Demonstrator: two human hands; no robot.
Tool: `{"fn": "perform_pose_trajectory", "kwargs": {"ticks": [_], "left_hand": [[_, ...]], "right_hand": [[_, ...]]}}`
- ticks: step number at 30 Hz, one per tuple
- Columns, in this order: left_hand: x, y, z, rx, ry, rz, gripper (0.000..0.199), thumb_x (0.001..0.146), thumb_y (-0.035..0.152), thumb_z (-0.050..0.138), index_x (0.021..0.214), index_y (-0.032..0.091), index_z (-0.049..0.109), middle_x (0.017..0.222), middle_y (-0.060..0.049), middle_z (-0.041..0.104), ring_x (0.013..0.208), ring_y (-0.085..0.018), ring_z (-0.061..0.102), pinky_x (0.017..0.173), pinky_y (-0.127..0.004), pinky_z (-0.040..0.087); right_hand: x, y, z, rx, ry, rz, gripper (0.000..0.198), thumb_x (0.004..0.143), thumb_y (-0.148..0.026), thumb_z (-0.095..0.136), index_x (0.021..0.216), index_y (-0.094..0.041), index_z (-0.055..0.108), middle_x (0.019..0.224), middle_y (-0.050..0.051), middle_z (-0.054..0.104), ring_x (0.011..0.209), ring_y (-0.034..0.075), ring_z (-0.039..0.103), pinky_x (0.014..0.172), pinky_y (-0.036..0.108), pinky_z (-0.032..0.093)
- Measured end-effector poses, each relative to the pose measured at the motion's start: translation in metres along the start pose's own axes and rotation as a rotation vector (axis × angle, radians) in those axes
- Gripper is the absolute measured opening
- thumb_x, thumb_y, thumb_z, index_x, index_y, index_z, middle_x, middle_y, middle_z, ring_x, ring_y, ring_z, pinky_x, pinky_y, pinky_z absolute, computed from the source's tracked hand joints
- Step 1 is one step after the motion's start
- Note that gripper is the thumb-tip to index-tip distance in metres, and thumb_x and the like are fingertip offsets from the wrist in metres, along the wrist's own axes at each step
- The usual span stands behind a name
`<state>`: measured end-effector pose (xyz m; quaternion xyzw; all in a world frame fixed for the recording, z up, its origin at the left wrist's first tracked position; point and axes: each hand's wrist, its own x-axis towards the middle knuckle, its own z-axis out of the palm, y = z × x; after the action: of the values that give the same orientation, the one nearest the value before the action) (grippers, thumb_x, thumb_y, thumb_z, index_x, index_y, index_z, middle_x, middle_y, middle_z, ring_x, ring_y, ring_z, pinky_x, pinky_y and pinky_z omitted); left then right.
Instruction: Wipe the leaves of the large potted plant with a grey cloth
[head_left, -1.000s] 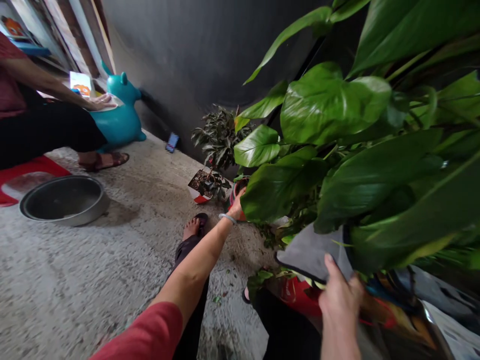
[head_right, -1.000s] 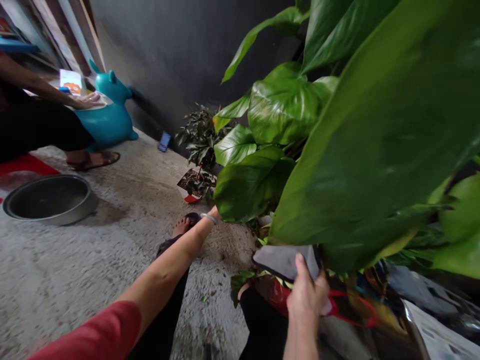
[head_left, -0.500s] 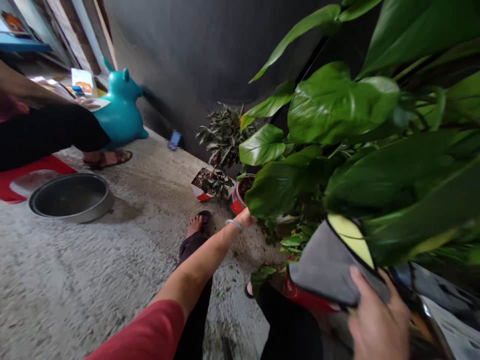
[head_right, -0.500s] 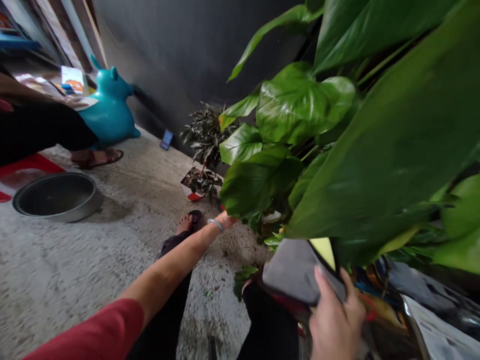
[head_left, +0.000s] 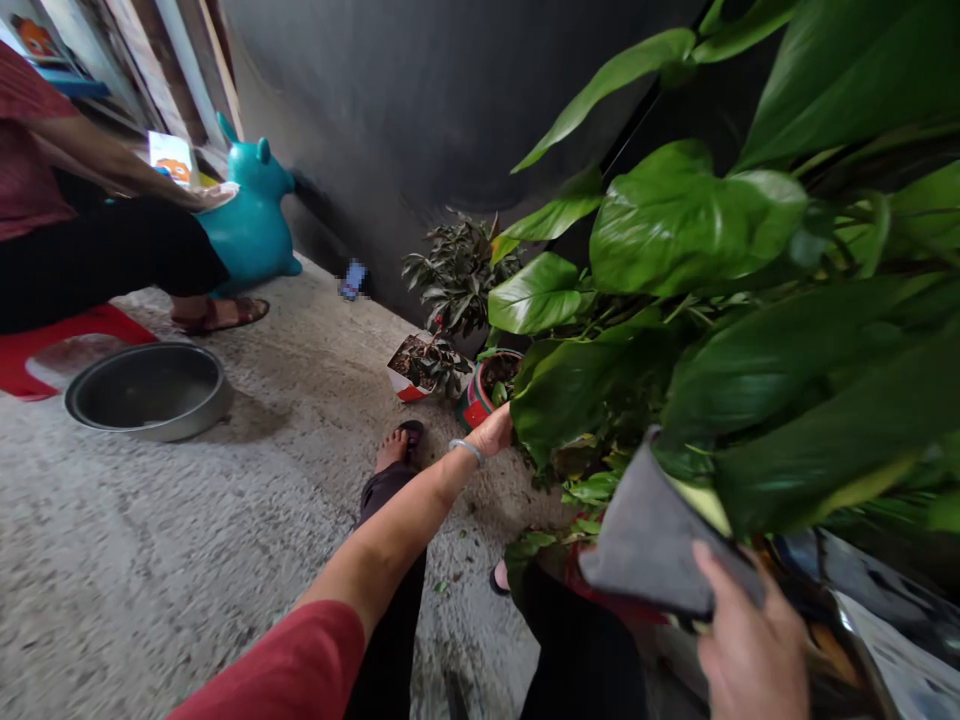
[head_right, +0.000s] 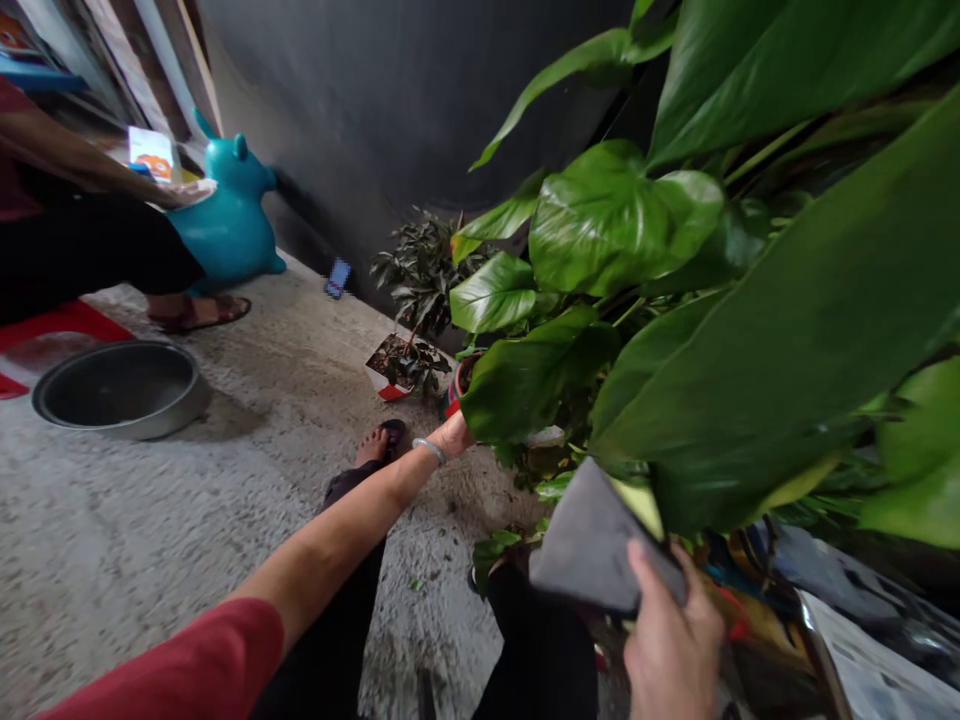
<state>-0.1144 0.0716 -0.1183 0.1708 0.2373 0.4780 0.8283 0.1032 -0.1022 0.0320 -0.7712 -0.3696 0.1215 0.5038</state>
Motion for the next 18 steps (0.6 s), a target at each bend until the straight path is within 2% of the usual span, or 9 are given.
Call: {"fn": "perform_pose_trajectory", "kwargs": {"ticks": [2, 3, 5, 7, 9, 12, 13, 15, 18], "left_hand": [[-0.004, 0.001, 0.001, -0.019, -0.002, 0.004, 0.043, 0.088, 0.053, 0.058, 0.097, 0.014, 0.072, 0.085, -0.012, 0.075, 0.099, -0.03, 0.068, 0.09, -0.044, 0.052], [-0.005, 0.001, 0.0, -0.029, -0.001, 0.015, 0.043, 0.089, 0.052, 0.057, 0.098, 0.013, 0.072, 0.083, -0.011, 0.074, 0.099, -0.03, 0.068, 0.09, -0.043, 0.052], [-0.006, 0.0, -0.002, -0.05, 0.007, 0.034, 0.04, 0.09, 0.049, 0.057, 0.099, 0.012, 0.072, 0.082, -0.01, 0.074, 0.098, -0.028, 0.068, 0.091, -0.041, 0.051], [-0.004, 0.0, -0.006, -0.058, 0.013, 0.03, 0.036, 0.089, 0.046, 0.06, 0.101, 0.013, 0.072, 0.083, -0.009, 0.074, 0.096, -0.026, 0.068, 0.092, -0.039, 0.051], [-0.001, 0.0, -0.011, -0.043, 0.011, 0.029, 0.034, 0.086, 0.045, 0.064, 0.101, 0.014, 0.072, 0.084, -0.009, 0.074, 0.095, -0.025, 0.068, 0.093, -0.038, 0.051], [0.005, 0.0, -0.016, -0.022, -0.008, 0.057, 0.034, 0.082, 0.043, 0.069, 0.099, 0.014, 0.072, 0.085, -0.009, 0.074, 0.095, -0.025, 0.068, 0.094, -0.038, 0.051], [0.006, 0.0, -0.016, -0.019, -0.016, 0.064, 0.033, 0.081, 0.041, 0.07, 0.098, 0.014, 0.072, 0.085, -0.008, 0.074, 0.095, -0.025, 0.068, 0.094, -0.038, 0.051], [0.006, 0.001, -0.016, -0.008, -0.023, 0.067, 0.028, 0.081, 0.038, 0.07, 0.095, 0.013, 0.071, 0.084, -0.009, 0.074, 0.097, -0.025, 0.068, 0.093, -0.037, 0.05], [0.001, 0.001, -0.013, 0.009, 0.003, 0.071, 0.023, 0.086, 0.034, 0.065, 0.091, 0.013, 0.071, 0.08, -0.009, 0.074, 0.099, -0.027, 0.067, 0.09, -0.037, 0.049]], "right_hand": [[0.016, -0.02, 0.028, 0.016, 0.106, -0.103, 0.071, 0.065, -0.054, 0.073, 0.122, -0.011, 0.067, 0.112, 0.016, 0.074, 0.105, 0.036, 0.067, 0.089, 0.05, 0.054], [0.017, -0.026, 0.049, -0.024, 0.054, -0.147, 0.07, 0.067, -0.054, 0.069, 0.121, -0.01, 0.068, 0.114, 0.017, 0.073, 0.109, 0.037, 0.065, 0.093, 0.05, 0.052], [0.005, -0.028, 0.09, -0.127, -0.198, -0.22, 0.062, 0.066, -0.054, 0.064, 0.11, -0.011, 0.073, 0.108, 0.019, 0.075, 0.109, 0.038, 0.066, 0.094, 0.05, 0.051], [-0.021, -0.015, 0.112, -0.167, -0.46, -0.225, 0.051, 0.061, -0.051, 0.066, 0.097, -0.016, 0.078, 0.101, 0.016, 0.078, 0.102, 0.036, 0.07, 0.093, 0.047, 0.053], [-0.047, 0.005, 0.105, -0.178, -0.602, -0.201, 0.045, 0.058, -0.047, 0.068, 0.091, -0.019, 0.079, 0.099, 0.014, 0.079, 0.097, 0.034, 0.072, 0.092, 0.045, 0.056], [-0.061, 0.024, 0.054, -0.201, -0.684, -0.027, 0.047, 0.056, -0.048, 0.072, 0.091, -0.018, 0.079, 0.096, 0.012, 0.079, 0.095, 0.034, 0.073, 0.087, 0.044, 0.058], [-0.057, 0.024, 0.035, -0.193, -0.639, 0.052, 0.05, 0.054, -0.049, 0.076, 0.093, -0.017, 0.079, 0.094, 0.011, 0.079, 0.093, 0.034, 0.073, 0.084, 0.043, 0.059], [-0.04, 0.013, 0.008, -0.124, -0.4, 0.158, 0.062, 0.051, -0.051, 0.081, 0.102, -0.016, 0.077, 0.095, 0.01, 0.079, 0.092, 0.034, 0.073, 0.08, 0.041, 0.059], [-0.009, -0.014, 0.019, -0.04, -0.009, 0.03, 0.078, 0.063, -0.059, 0.073, 0.125, -0.012, 0.066, 0.113, 0.016, 0.074, 0.104, 0.034, 0.068, 0.085, 0.044, 0.056]]}}
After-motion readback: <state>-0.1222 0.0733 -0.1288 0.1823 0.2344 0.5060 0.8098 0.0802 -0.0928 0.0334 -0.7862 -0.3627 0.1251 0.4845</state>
